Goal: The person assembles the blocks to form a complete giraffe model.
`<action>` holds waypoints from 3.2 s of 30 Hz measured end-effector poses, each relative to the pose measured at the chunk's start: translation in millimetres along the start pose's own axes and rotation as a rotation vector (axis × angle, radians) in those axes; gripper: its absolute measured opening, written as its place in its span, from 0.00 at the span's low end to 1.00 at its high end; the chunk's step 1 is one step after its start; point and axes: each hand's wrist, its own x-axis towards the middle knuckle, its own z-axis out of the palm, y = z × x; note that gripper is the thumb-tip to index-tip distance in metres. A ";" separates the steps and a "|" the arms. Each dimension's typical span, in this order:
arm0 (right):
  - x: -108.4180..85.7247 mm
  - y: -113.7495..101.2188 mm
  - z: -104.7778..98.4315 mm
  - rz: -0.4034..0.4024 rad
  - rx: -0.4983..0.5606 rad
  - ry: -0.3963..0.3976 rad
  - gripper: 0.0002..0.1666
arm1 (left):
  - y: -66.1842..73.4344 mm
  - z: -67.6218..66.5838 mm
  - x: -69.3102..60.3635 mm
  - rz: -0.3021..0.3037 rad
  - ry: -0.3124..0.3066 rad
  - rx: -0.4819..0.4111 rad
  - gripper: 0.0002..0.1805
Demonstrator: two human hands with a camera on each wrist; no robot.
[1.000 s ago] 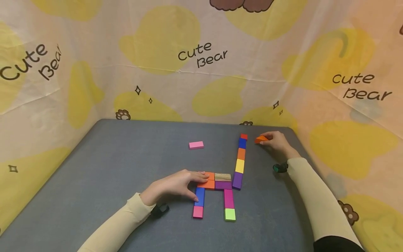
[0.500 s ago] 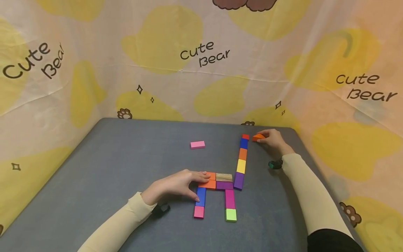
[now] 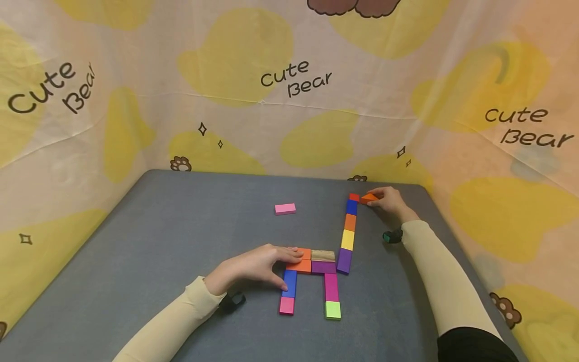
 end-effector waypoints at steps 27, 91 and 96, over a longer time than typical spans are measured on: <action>-44.4 -1.4 -8.4 0.030 0.016 0.117 0.41 | -0.5 -1.1 0.8 0.004 -0.005 0.006 0.39; -128.3 -69.8 58.1 -0.373 -0.170 -0.107 0.49 | -72.4 -65.0 49.7 -0.256 0.420 0.022 0.29; -127.0 -70.1 59.5 -0.381 -0.170 -0.108 0.49 | -88.1 -68.3 59.9 -0.367 0.377 -0.044 0.30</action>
